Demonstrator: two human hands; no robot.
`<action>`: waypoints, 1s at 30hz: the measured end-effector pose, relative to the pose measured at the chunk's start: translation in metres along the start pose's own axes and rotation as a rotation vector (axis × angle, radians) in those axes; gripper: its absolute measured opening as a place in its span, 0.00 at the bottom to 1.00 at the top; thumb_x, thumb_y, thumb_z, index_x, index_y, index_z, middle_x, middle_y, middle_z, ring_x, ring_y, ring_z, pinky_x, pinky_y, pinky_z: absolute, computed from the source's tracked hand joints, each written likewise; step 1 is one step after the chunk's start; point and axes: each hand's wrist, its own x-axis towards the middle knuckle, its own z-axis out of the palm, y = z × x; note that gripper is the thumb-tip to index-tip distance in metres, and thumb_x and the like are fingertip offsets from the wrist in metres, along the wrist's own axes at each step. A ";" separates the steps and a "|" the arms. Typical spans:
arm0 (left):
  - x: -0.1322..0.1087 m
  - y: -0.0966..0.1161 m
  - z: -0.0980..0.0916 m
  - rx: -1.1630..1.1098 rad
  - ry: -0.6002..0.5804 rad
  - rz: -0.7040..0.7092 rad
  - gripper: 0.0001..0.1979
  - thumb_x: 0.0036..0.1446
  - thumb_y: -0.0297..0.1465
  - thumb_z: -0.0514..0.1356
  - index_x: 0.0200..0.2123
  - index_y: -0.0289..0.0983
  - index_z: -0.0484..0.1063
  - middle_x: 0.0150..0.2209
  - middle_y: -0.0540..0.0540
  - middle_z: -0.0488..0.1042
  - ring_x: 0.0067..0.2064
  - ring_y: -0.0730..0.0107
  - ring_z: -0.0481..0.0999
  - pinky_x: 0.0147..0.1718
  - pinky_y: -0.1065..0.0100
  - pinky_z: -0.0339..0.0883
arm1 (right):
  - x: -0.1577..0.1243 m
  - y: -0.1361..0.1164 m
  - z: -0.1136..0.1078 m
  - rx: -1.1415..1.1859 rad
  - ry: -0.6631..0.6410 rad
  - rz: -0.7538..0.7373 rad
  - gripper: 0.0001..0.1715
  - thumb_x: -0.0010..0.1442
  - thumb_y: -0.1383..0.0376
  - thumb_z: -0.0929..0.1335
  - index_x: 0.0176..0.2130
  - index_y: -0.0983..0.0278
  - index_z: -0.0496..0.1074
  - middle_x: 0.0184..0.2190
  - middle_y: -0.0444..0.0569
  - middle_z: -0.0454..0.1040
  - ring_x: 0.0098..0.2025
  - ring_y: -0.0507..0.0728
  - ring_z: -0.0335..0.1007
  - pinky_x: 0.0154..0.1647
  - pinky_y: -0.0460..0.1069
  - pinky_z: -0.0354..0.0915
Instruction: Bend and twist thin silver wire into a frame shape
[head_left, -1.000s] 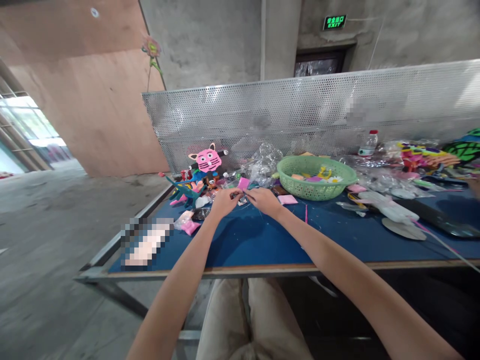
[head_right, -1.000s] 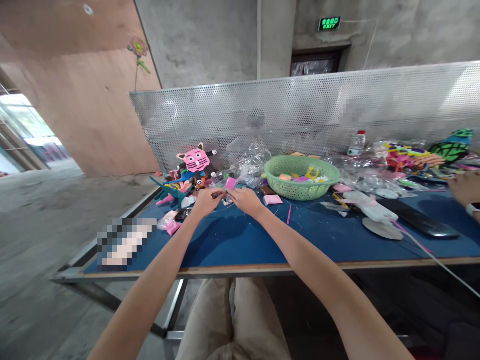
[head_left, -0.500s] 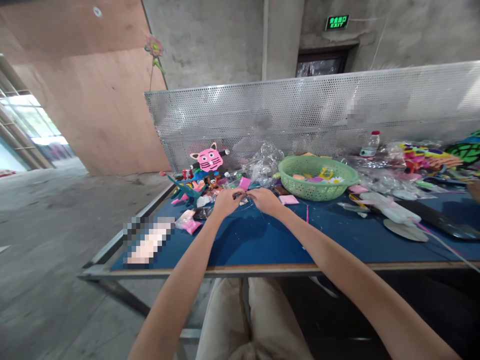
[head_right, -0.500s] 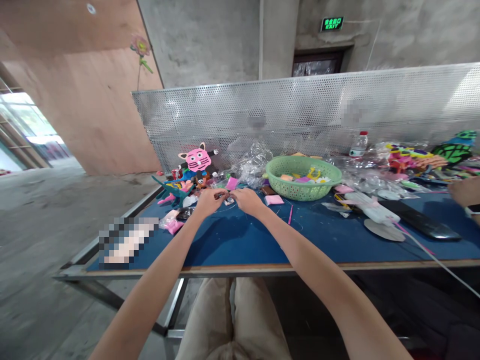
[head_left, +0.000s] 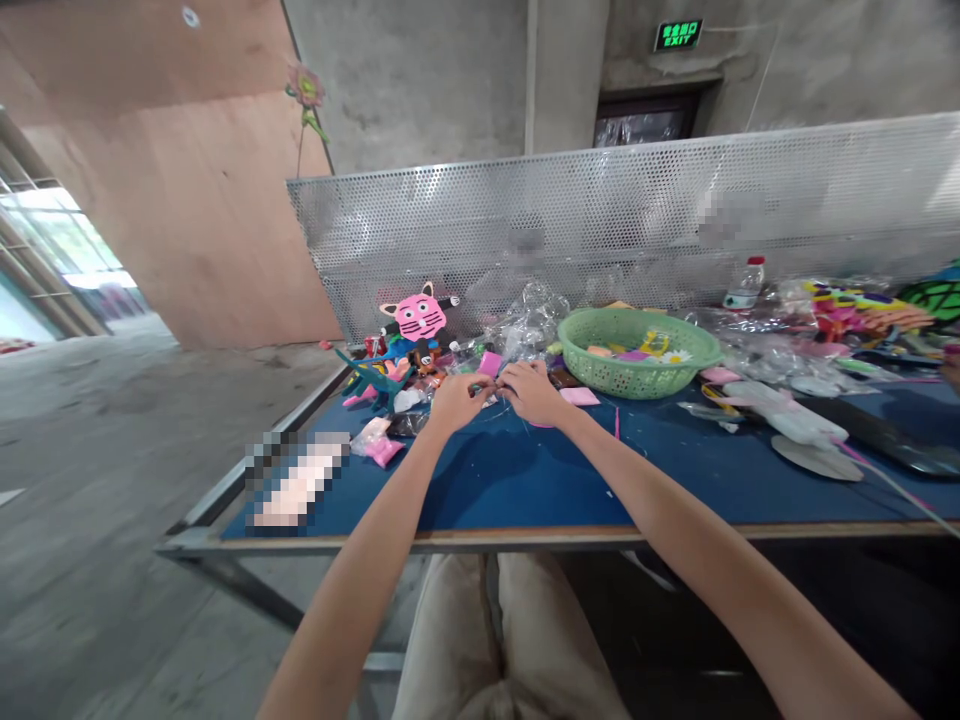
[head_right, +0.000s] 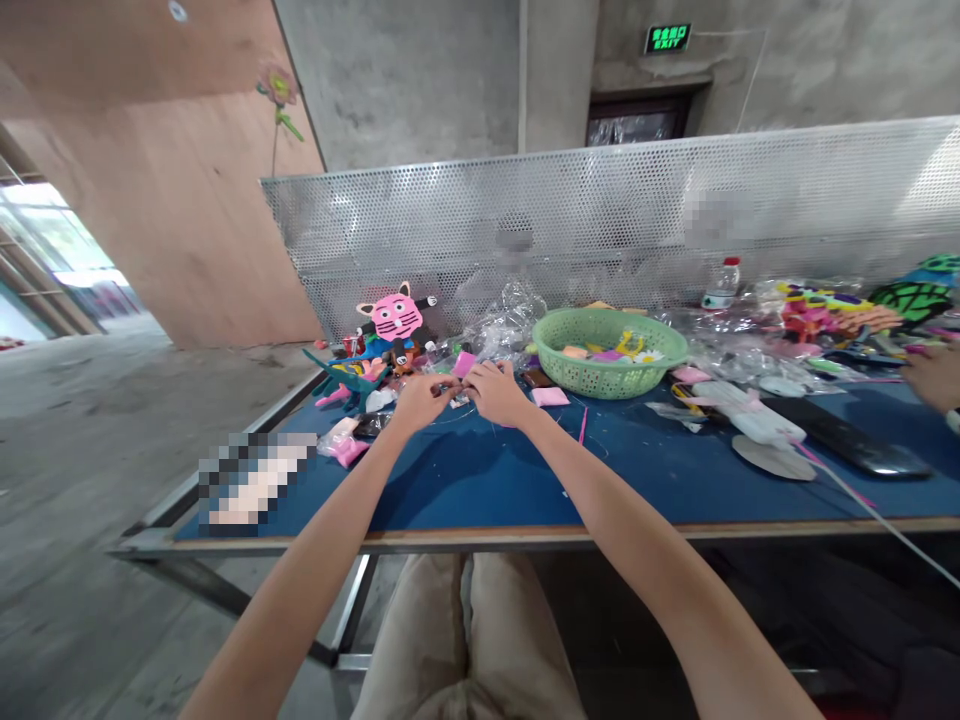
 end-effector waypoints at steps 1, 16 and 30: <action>0.000 0.000 0.001 -0.001 0.000 -0.013 0.07 0.60 0.33 0.62 0.36 0.42 0.81 0.33 0.51 0.81 0.29 0.71 0.73 0.32 0.70 0.61 | 0.000 -0.001 -0.001 -0.001 -0.007 0.002 0.09 0.68 0.64 0.63 0.40 0.63 0.71 0.42 0.52 0.76 0.47 0.62 0.65 0.51 0.58 0.48; 0.002 -0.002 0.003 -0.075 0.027 0.036 0.08 0.60 0.30 0.61 0.40 0.39 0.80 0.41 0.47 0.81 0.37 0.67 0.77 0.36 0.70 0.67 | 0.001 -0.005 -0.004 -0.143 0.015 -0.059 0.10 0.64 0.62 0.65 0.40 0.65 0.73 0.41 0.57 0.75 0.49 0.65 0.63 0.56 0.62 0.47; 0.001 -0.005 0.000 -0.083 0.068 -0.010 0.07 0.59 0.33 0.63 0.38 0.40 0.81 0.35 0.49 0.81 0.31 0.69 0.75 0.33 0.70 0.65 | 0.000 0.007 -0.017 -0.033 0.033 -0.189 0.15 0.67 0.60 0.64 0.45 0.60 0.78 0.43 0.53 0.76 0.49 0.62 0.67 0.59 0.61 0.48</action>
